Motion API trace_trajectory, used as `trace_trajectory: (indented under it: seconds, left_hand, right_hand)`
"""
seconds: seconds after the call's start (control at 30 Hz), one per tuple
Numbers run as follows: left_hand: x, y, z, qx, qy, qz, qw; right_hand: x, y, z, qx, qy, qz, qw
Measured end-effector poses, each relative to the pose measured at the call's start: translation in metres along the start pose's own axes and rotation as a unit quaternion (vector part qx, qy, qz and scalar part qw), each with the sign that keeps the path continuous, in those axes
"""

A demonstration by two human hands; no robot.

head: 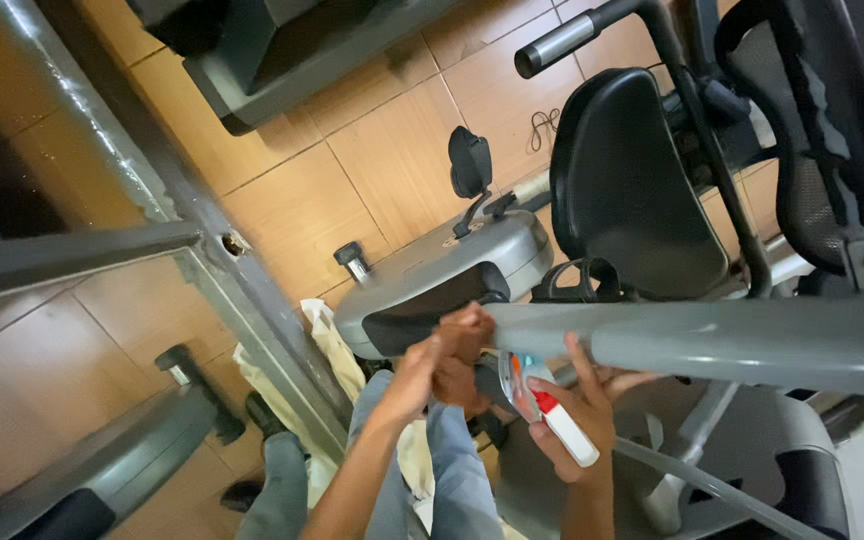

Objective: The person wipes down various parts of a stationary bike using a cloth and a spray bottle.

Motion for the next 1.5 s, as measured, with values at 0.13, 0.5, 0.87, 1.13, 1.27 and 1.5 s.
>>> trace_trajectory:
  seconds: [0.13,0.5,0.87,1.13,1.27,1.5]
  left_hand:
    - [0.046,0.003,-0.027,-0.126,0.143,-0.402,0.896]
    - [-0.062,0.03,-0.047,-0.177,0.143,-0.695,0.682]
    - [-0.14,0.072,-0.07,0.02,-0.166,-0.606,0.778]
    - [-0.168,0.092,-0.048,0.01,-0.151,-0.612,0.776]
    - [-0.138,0.096,-0.056,-0.02,-0.14,-0.613,0.777]
    - [-0.152,0.097,-0.044,0.052,-0.156,-0.61,0.775]
  right_hand:
    - [-0.008,-0.004,-0.027,0.039,0.036,0.046,0.998]
    - [-0.02,0.006,-0.093,0.051,0.182,0.218,0.957]
    - [0.041,0.042,-0.161,-0.058,0.383,0.189,0.902]
    - [0.043,0.052,-0.144,-0.071,0.392,0.224,0.889]
    - [0.041,0.05,-0.144,-0.089,0.4,0.222,0.885]
    - [0.062,0.049,-0.168,-0.091,0.361,0.203,0.906]
Point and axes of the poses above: each hand's wrist, its own z-axis towards the middle knuckle, its own y-axis out of the palm, x = y × z, the point moved 9 cm from there along z, towards the middle knuckle, and after that the axes turned 9 degrees about z, right-handed, at the moved point
